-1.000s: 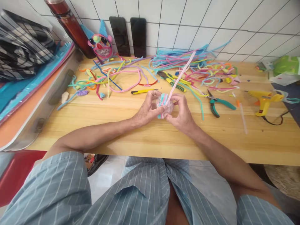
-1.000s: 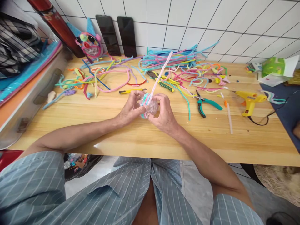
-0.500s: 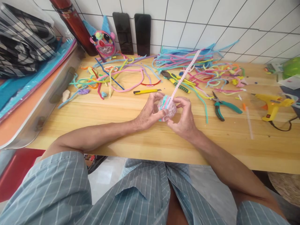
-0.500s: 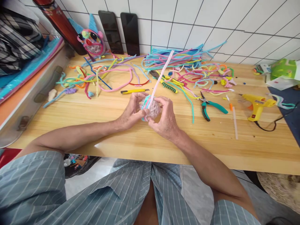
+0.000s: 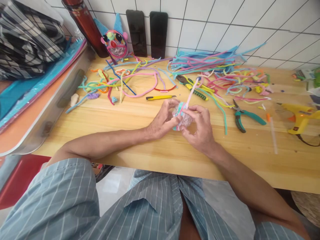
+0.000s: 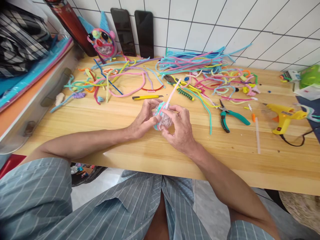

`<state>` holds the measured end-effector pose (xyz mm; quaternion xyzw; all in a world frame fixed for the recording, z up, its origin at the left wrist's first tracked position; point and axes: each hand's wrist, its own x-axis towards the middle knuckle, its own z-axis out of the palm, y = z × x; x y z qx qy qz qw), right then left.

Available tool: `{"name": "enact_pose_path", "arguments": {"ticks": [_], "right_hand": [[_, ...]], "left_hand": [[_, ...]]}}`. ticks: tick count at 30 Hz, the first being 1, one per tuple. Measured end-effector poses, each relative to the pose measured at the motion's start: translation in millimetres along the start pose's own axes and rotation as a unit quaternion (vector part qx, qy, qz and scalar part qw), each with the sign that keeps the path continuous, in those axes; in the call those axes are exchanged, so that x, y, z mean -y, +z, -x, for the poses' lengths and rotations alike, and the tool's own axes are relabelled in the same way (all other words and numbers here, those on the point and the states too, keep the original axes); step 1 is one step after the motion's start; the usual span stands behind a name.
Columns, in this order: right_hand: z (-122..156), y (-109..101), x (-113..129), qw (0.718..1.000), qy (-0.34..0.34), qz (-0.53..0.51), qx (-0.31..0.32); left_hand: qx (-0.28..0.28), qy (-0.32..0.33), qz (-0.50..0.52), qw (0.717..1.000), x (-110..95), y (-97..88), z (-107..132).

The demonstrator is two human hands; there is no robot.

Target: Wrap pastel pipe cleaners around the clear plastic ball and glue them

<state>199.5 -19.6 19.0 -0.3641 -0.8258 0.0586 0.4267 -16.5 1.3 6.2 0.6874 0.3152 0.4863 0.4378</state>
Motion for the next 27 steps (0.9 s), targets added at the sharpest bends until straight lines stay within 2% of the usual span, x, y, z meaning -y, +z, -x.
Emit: {"name": "enact_pose_path", "arguments": {"ticks": [9,12,17,27], "right_hand": [[1.1,2.3,-0.1,1.0,0.013,-0.002,-0.003],[1.0,2.7,0.9,1.0,0.003,-0.006,-0.019],[1.1,1.2,1.0,1.0,0.006,0.005,-0.007],[5.0,2.7,-2.4,1.0,-0.005,0.009,-0.002]], "left_hand": [[-0.019,-0.034,0.021,0.999,-0.6,6.7,-2.6],[-0.011,-0.028,0.008,1.0,-2.3,4.0,-2.3],[-0.006,-0.009,-0.006,1.0,-3.6,0.3,-1.7],[-0.022,-0.005,0.013,1.0,-2.6,5.4,-1.5]]}}
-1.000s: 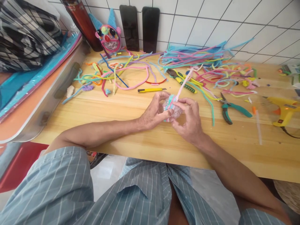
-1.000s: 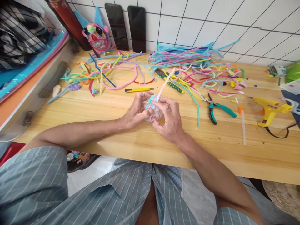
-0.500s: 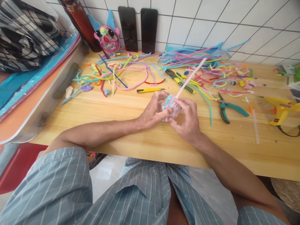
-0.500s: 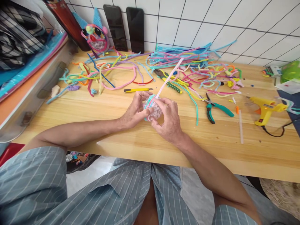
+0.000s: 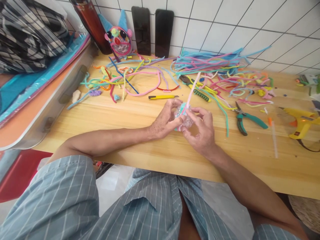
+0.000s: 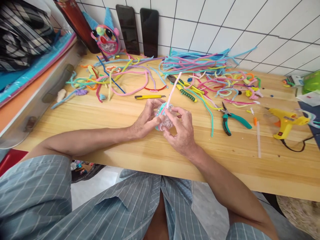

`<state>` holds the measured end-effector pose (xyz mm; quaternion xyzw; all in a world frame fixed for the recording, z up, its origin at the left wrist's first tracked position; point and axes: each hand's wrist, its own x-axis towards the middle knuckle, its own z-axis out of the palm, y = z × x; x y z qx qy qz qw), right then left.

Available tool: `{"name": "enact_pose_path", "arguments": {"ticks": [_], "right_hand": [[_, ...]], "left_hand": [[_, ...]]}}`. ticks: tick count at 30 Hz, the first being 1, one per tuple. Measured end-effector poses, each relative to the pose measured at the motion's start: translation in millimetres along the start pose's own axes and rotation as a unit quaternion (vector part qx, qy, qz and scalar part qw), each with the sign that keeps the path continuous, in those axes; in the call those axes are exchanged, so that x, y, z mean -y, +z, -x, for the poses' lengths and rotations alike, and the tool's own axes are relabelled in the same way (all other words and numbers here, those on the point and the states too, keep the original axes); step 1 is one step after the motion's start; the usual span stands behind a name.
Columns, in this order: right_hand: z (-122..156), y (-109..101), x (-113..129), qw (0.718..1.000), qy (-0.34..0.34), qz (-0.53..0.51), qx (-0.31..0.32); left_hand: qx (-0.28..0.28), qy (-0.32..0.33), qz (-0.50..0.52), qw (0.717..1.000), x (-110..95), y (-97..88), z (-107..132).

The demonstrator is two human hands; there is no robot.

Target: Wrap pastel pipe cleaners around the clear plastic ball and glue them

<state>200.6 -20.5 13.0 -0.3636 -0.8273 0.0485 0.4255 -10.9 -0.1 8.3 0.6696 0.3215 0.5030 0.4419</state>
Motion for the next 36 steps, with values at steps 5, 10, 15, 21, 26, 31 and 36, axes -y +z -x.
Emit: {"name": "enact_pose_path", "arguments": {"ticks": [5,10,15,21,26,31,36], "right_hand": [[-1.4,0.2,2.6,1.0,-0.003,0.0,-0.003],[-3.8,-0.1,6.5,1.0,0.003,0.015,-0.018],[-4.1,-2.8,5.7,1.0,0.0,0.012,-0.011],[-3.5,-5.3,3.6,1.0,-0.002,0.003,0.0],[-3.5,-3.0,4.5,1.0,-0.008,0.015,-0.012],[-3.8,-1.2,6.4,0.999,-0.016,0.031,-0.022],[-7.1,-7.1,1.3,1.0,-0.012,-0.002,-0.019]], "left_hand": [[-0.01,-0.021,0.015,1.0,-1.1,1.8,-3.4],[0.0,0.017,-0.025,1.0,0.3,-0.6,-2.7],[0.012,0.02,-0.042,0.999,0.2,-3.9,-0.2],[0.013,0.024,-0.039,0.999,-2.3,-7.1,0.0],[0.017,0.011,-0.025,0.999,-1.1,-5.7,-1.1],[0.025,0.006,-0.023,0.999,-5.2,-5.2,-1.3],[0.028,0.027,-0.055,0.998,-4.0,-5.5,0.8]]}}
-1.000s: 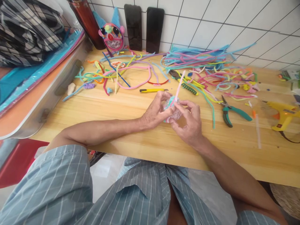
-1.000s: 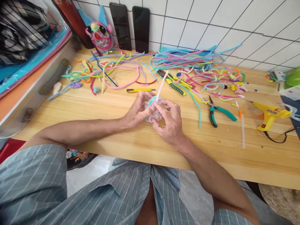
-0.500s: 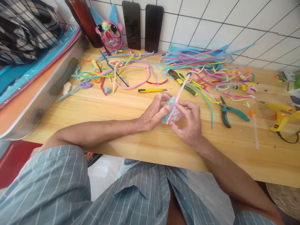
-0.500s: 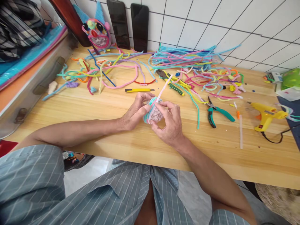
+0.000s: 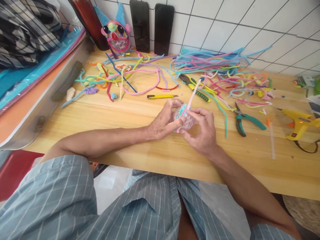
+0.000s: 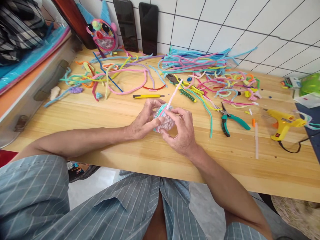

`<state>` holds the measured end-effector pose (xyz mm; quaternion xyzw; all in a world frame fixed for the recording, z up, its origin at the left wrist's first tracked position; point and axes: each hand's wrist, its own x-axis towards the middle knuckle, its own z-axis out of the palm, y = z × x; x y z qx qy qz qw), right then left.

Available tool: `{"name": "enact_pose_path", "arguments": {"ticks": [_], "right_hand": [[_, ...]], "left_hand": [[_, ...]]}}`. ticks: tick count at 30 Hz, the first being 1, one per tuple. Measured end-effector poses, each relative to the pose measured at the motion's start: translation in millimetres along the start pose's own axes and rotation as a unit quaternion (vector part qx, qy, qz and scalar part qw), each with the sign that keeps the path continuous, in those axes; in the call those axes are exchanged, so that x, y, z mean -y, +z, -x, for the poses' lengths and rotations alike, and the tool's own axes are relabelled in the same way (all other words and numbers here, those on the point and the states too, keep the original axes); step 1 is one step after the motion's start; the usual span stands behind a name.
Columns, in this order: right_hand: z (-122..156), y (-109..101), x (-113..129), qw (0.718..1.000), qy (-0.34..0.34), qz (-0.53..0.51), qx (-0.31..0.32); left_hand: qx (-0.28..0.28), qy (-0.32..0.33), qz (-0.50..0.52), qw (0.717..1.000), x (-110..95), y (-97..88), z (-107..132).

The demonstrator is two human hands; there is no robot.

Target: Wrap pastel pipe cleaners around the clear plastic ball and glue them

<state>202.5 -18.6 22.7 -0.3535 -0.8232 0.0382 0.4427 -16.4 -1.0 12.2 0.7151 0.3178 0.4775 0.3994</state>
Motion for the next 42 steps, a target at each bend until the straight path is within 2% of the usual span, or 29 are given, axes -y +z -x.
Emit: {"name": "enact_pose_path", "arguments": {"ticks": [4,7,11,18,22,31,42], "right_hand": [[-7,-15,-10,0.999,0.034,-0.034,-0.016],[-15,-30,-17,0.999,-0.003,0.034,-0.031],[-24,-39,-25,0.993,-0.045,0.111,0.009],[-26,-31,-32,0.992,-0.061,0.104,0.044],[-26,-35,-31,0.987,-0.108,0.116,0.041],[-23,-30,-32,0.977,-0.124,0.171,0.035],[-24,-28,-30,0.984,-0.131,0.115,0.019]], "left_hand": [[0.005,0.039,-0.03,0.999,6,3.0,0],[0.007,0.049,-0.039,0.998,8,3.7,-2],[0.02,0.052,-0.052,0.997,5,1.6,-4],[0.036,0.105,-0.094,0.989,6,-2.2,-7],[0.036,0.131,-0.115,0.984,9,-1.2,-8],[0.025,0.111,-0.105,0.988,12,0.2,-7],[0.032,0.1,-0.084,0.991,8,-1.0,-6]]}}
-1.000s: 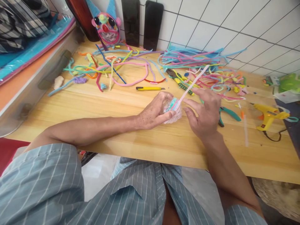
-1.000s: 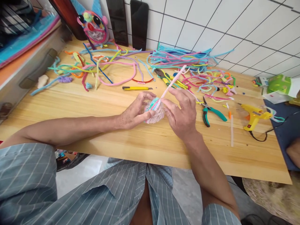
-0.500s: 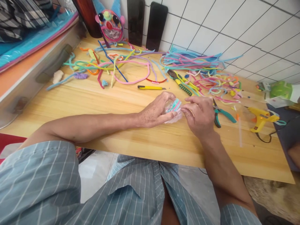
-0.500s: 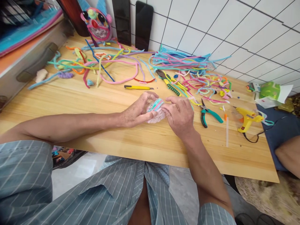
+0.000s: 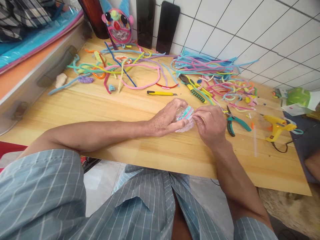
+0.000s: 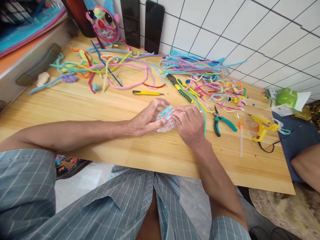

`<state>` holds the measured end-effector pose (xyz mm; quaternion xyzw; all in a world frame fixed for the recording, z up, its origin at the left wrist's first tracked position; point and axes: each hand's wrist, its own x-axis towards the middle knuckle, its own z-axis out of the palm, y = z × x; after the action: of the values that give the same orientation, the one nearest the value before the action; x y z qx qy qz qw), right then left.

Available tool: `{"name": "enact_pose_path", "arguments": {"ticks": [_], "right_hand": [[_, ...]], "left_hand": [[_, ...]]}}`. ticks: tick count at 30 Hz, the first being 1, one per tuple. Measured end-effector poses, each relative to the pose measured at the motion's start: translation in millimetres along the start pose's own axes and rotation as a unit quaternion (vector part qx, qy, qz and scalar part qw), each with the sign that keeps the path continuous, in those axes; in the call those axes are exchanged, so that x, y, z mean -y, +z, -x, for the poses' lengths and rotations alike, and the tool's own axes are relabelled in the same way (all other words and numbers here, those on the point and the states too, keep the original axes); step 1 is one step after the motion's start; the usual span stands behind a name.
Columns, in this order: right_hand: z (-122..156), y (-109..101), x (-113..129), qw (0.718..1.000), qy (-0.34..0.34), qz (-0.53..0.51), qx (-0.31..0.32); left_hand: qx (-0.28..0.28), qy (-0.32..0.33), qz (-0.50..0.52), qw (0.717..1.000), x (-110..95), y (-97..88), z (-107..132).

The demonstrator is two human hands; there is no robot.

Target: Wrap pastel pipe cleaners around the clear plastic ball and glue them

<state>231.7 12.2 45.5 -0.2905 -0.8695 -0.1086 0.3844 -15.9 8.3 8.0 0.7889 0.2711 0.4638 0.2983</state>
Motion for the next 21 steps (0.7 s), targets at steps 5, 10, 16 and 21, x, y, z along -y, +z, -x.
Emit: {"name": "enact_pose_path", "arguments": {"ticks": [5,10,16,21], "right_hand": [[-1.2,-4.2,2.6,0.999,0.012,0.012,0.052],[-1.0,-5.3,2.6,0.998,0.005,0.024,0.057],[1.2,-2.0,2.9,0.999,0.01,0.014,0.047],[-0.3,-2.4,6.0,0.999,0.01,0.015,0.036]], "left_hand": [[0.0,0.0,-0.014,1.0,2.7,0.9,-0.4],[0.005,-0.003,-0.002,1.0,1.7,1.5,-1.6],[0.008,0.028,-0.03,0.999,0.7,1.5,-1.4],[0.008,0.019,-0.026,0.999,1.4,1.5,0.0]]}}
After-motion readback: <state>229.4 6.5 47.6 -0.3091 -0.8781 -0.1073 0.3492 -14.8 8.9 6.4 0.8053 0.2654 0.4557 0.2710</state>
